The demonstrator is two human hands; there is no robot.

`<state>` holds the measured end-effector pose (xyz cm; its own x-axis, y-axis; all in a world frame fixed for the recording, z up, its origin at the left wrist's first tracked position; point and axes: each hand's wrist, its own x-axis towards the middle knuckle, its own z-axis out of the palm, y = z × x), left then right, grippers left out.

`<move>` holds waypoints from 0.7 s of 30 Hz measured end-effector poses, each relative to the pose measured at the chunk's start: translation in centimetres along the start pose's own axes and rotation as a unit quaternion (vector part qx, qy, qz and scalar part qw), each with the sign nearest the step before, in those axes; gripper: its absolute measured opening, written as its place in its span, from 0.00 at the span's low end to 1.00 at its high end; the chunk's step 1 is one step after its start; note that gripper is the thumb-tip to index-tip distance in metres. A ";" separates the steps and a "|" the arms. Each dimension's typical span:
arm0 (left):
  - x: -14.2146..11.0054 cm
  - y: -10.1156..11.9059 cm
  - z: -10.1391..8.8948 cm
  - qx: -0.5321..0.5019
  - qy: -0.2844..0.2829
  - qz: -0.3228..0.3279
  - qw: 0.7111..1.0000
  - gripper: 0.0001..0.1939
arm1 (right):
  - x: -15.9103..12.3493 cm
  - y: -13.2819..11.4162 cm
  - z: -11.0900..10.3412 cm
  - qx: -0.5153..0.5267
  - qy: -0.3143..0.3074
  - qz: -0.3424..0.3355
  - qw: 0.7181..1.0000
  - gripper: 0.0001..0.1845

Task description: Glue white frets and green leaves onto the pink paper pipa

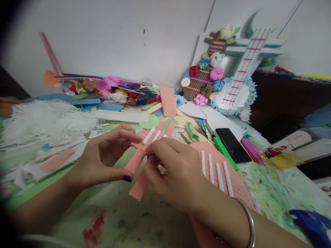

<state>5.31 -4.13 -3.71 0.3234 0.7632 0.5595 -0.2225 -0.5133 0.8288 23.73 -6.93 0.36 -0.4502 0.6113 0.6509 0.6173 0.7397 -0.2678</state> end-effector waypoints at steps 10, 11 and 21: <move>0.0 0.0 0.0 -0.003 0.000 -0.001 1.000 0.26 | -0.2 -0.2 -0.3 0.000 0.009 0.004 1.000 0.11; 0.0 0.0 0.0 -0.003 -0.001 -0.001 1.000 0.26 | -0.2 -0.2 -0.4 0.000 0.007 0.006 1.000 0.10; -0.1 -0.3 -0.2 -0.006 -0.013 -0.005 1.000 0.26 | -0.7 -0.3 -1.2 -0.035 0.011 0.019 0.999 0.08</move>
<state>5.18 -3.99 -4.02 0.3502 0.7572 0.5513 -0.2308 -0.5007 0.8343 24.60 -7.88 0.84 -0.4110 0.6320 0.6570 0.6778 0.6938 -0.2433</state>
